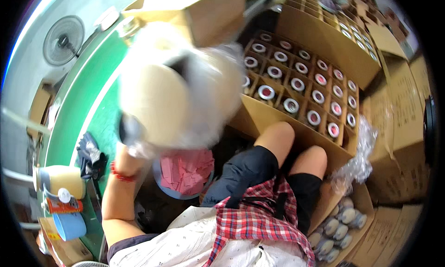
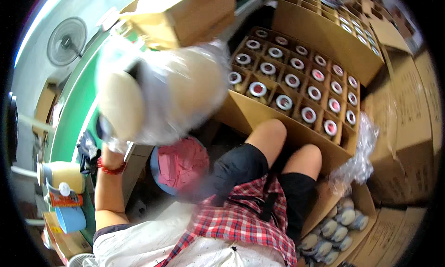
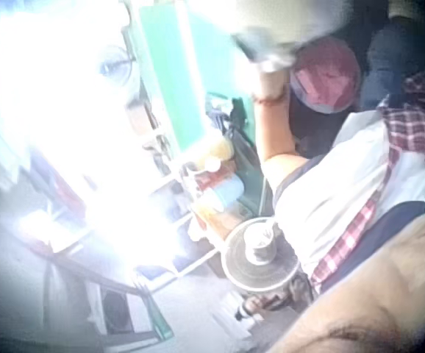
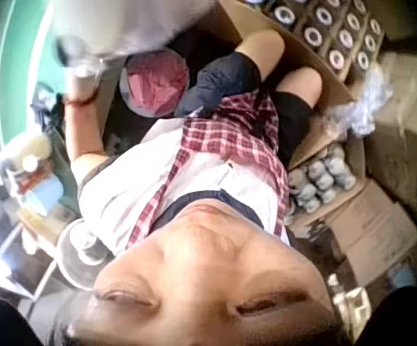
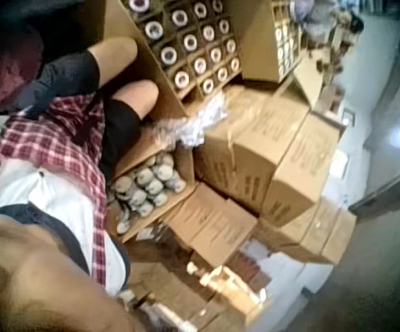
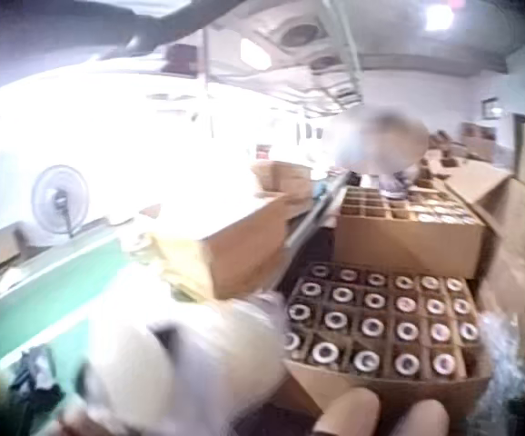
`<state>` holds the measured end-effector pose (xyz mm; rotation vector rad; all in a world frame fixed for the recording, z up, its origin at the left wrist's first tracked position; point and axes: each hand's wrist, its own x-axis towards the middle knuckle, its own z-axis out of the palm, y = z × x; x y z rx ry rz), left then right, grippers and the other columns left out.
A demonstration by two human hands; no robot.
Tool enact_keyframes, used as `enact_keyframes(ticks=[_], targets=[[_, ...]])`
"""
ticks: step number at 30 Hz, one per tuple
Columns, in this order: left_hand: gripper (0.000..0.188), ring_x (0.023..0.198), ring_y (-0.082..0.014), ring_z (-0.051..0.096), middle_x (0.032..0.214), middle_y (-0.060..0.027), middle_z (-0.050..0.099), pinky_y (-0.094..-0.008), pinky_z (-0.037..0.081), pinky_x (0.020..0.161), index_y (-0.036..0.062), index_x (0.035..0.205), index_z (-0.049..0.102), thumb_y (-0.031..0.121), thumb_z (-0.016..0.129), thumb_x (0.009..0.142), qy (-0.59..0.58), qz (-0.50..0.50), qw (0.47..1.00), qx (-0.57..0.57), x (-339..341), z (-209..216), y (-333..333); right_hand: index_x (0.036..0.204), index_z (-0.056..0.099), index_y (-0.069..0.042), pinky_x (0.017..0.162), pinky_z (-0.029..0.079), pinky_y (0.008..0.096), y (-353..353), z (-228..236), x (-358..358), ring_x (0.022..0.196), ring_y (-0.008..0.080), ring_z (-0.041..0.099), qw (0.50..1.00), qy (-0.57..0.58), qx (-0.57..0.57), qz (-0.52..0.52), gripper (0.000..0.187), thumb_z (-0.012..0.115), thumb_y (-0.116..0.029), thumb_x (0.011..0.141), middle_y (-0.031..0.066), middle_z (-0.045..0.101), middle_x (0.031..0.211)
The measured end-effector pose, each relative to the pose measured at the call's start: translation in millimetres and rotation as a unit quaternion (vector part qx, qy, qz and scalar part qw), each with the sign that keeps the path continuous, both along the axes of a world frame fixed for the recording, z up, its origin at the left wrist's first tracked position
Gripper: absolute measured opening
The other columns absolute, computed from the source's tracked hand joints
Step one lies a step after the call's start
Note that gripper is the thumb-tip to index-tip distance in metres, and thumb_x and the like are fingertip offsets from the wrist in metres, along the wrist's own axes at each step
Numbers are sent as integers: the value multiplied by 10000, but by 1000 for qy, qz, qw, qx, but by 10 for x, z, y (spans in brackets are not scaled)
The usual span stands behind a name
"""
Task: The person places pink paper pieces into small jars arranged in a cardboard tray, then places white plastic rings on top of each jar. The person also handles a large plastic container, opening and closing its lid, and places it into a plastic bag.
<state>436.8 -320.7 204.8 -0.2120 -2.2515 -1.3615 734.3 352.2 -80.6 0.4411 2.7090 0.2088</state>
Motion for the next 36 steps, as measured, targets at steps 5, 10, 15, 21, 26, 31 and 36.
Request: enact_keyframes(ticks=[5,10,15,21,26,31,36], targets=[[542,928,-128,558,1147,-50,560,-266,485,747,6,1307,417,269,622,879,119,238,956,127,75,139,-1591,1244,506,-63,941,406,389,-1384,21,-1950,1100,260,504,984,7,-141,107,419,536,-247,869,121,523,1238],[497,808,-156,545,994,-24,555,-327,545,538,147,1222,513,482,594,864,-20,444,874,194,-987,-1,-3118,1266,487,-56,956,393,369,-2586,21,-3636,1124,245,489,965,-5,-220,143,422,519,-240,888,114,507,1261],[564,810,-224,570,940,-92,559,-367,544,524,56,1146,520,523,596,840,12,490,823,288,-1342,-234,-4163,1287,468,-49,970,380,349,-2885,126,-4048,1147,232,475,953,-18,-269,136,424,502,-234,907,107,492,1283],[663,1059,-344,563,1154,-235,578,-468,461,896,-90,1143,545,463,652,793,-195,682,673,-210,-1681,95,-4429,1308,449,-43,984,366,329,-1717,1537,-3076,1171,218,461,904,19,-422,68,427,486,-228,925,100,477,1305],[452,1044,-236,554,1251,-199,490,-326,479,875,-9,1281,458,88,610,866,88,161,983,-5,-1899,-157,-1319,1333,427,-35,1001,351,306,-1193,2742,-2375,1199,201,444,814,125,-565,-47,430,466,-220,948,91,459,1332],[755,1318,-203,308,1481,-82,259,-379,304,1031,73,1428,282,479,580,866,-62,-374,923,69,-1475,-680,1512,1354,408,-28,1015,338,286,-1711,1649,-2783,1222,187,430,585,124,-773,-213,432,449,-214,966,85,444,1354],[423,1144,-205,484,1290,-107,468,-290,383,951,45,1335,429,169,524,941,-150,-443,882,54,-1287,-1027,2255,1376,363,-1,1075,280,323,-1820,1141,-3145,1296,241,379,660,361,-657,-52,451,380,-249,1000,147,398,1400]])
